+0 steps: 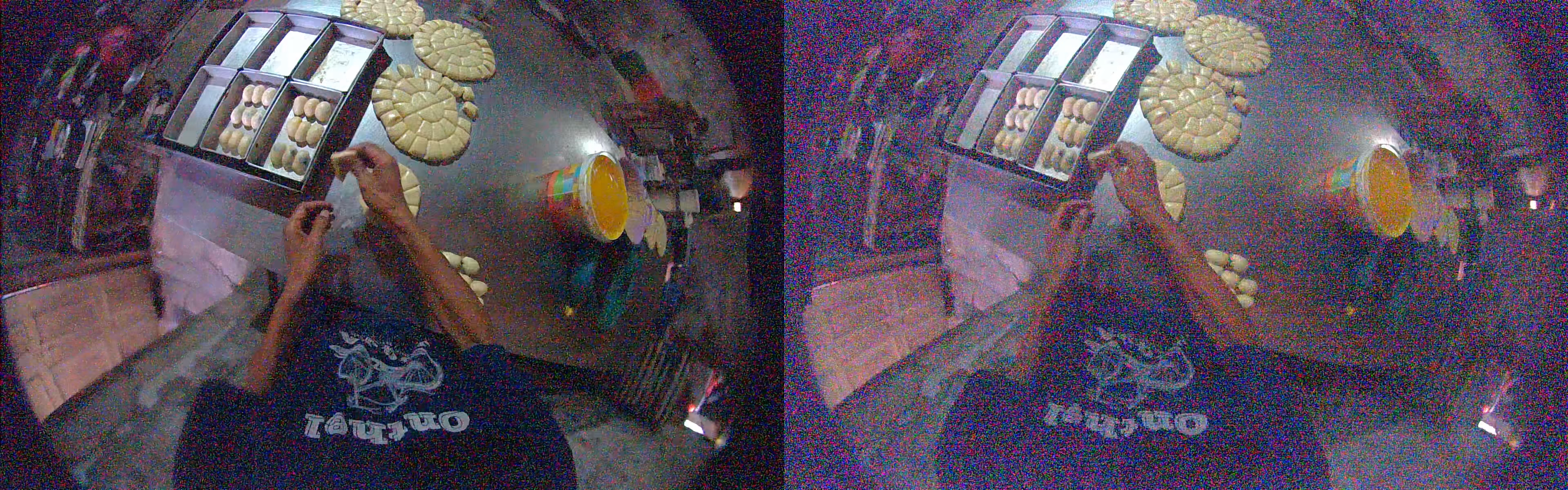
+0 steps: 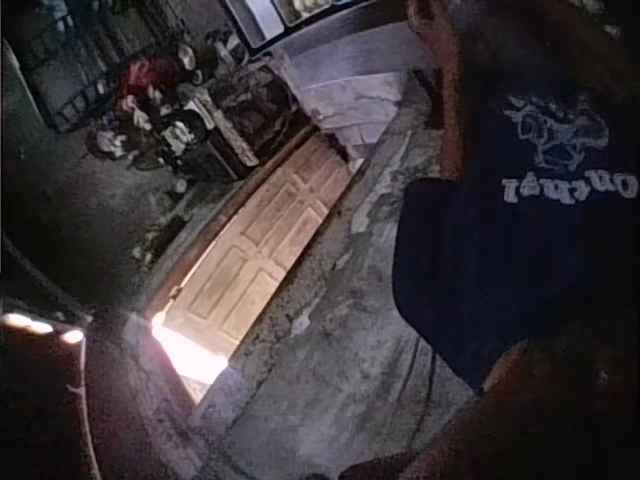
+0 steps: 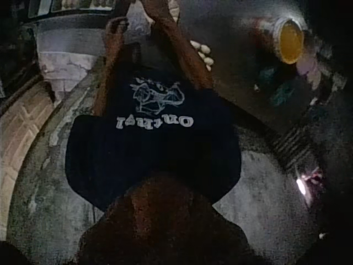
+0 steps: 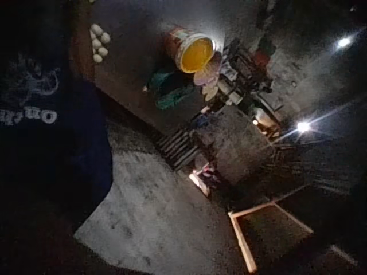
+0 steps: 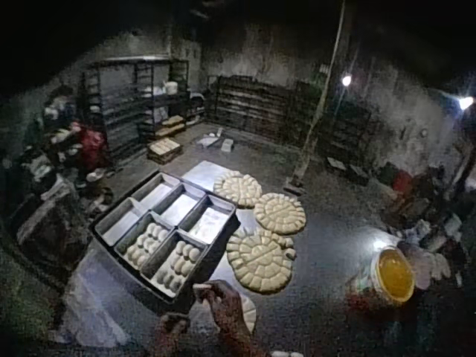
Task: The person shapes dough pieces into small rolls, dips them in a bowl of dark liquid, and then places them into the sections of a divided baking tray.
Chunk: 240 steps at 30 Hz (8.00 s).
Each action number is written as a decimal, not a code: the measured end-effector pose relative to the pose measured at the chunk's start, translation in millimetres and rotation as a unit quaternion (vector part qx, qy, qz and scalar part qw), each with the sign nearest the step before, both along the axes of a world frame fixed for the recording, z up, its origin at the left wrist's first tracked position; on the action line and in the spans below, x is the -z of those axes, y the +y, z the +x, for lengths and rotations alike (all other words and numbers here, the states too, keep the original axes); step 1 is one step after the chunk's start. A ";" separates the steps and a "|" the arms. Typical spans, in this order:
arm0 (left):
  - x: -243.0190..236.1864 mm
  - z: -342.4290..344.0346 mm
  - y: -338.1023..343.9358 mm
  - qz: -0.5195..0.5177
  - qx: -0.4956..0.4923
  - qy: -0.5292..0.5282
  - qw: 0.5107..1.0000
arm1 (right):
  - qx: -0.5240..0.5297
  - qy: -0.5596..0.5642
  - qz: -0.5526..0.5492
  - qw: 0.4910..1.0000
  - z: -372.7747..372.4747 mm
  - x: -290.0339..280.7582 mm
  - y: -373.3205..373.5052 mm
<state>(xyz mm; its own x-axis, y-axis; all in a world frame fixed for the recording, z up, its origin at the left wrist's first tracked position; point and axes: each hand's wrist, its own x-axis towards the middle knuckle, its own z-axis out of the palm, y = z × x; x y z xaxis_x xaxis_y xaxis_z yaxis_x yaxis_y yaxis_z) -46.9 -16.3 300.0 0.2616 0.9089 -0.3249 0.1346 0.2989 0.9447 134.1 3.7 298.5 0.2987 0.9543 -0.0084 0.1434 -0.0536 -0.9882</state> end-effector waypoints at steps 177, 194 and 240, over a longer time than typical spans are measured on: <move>-72.1 229.5 -135.0 0.028 0.333 -0.343 0.878 | 0.064 -0.067 -0.006 0.996 179.9 -81.9 -271.9; 69.6 169.0 -130.3 0.520 0.484 0.075 0.700 | 0.044 -0.386 0.005 0.922 169.5 32.8 -324.3; 80.1 84.9 -24.8 0.363 0.626 0.033 0.690 | 0.005 -0.552 -0.133 0.823 13.5 27.7 -259.0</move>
<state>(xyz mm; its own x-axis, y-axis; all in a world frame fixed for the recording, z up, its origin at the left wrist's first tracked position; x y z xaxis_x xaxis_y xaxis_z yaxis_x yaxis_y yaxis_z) 37.9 -41.0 219.9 0.9951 -0.0859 0.0488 -0.0926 -0.6388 0.7638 147.6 -255.3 270.8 0.2721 0.9601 0.0644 0.9445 -0.2537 -0.2085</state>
